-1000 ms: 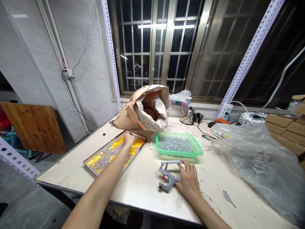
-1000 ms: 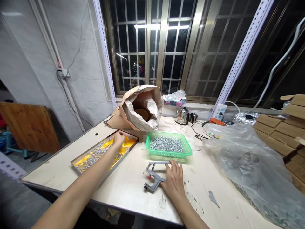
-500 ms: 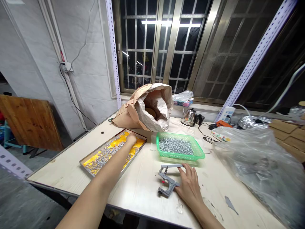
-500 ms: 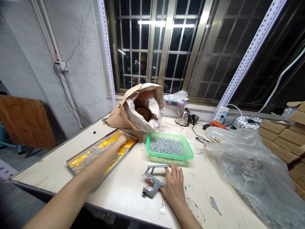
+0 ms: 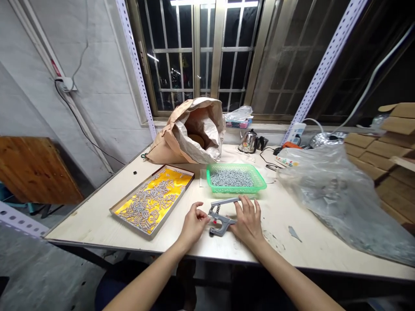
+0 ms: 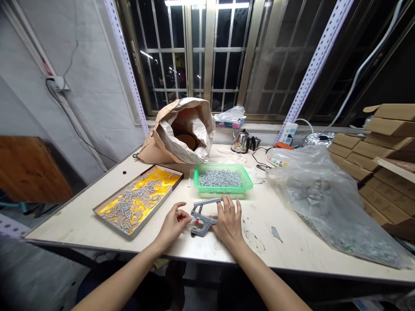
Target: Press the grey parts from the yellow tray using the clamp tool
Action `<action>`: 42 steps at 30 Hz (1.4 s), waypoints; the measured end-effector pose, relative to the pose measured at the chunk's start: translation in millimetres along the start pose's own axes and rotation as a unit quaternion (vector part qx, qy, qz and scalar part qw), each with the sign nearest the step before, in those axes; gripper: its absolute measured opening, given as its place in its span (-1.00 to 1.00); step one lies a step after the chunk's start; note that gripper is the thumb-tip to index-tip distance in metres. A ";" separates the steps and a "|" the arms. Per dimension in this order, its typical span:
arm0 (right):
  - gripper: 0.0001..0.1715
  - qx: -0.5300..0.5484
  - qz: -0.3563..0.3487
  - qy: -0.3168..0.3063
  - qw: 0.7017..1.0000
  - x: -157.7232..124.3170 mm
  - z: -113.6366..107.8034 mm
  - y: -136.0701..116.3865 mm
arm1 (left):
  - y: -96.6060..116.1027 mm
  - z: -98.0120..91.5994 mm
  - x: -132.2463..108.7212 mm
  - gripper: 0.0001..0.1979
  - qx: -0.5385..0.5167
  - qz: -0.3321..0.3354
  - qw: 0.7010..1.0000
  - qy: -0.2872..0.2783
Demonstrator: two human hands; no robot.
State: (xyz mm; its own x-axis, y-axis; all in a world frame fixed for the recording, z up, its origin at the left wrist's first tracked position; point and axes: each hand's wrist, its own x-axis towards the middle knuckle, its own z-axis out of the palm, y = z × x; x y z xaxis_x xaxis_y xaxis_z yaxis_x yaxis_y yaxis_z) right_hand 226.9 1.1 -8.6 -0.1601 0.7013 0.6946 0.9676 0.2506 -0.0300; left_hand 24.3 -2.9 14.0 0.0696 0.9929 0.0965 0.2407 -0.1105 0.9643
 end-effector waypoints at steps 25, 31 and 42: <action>-0.44 -0.042 -0.008 0.017 0.999 -1.4 -3.3 -3.8 | 13.3 8.2 -7.9 -0.26 0.095 0.006 0.987 -0.128; -0.42 -0.046 -0.009 0.010 0.999 -2.4 -3.5 -3.8 | 14.6 8.6 -9.0 -0.19 0.097 0.003 0.986 -0.138; -0.52 -0.035 -0.040 0.040 0.998 -2.3 -1.7 -2.8 | -1.3 10.1 -12.1 -0.12 0.048 -0.021 0.991 -0.123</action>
State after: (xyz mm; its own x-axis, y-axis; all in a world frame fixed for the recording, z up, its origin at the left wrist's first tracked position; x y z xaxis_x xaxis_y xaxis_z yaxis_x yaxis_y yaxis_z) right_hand 224.9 -2.4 -8.9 -0.2244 0.6252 0.7476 0.9641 0.2542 0.0768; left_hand 32.9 -15.2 9.1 0.2889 0.9572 -0.0177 0.3389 -0.0849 0.9370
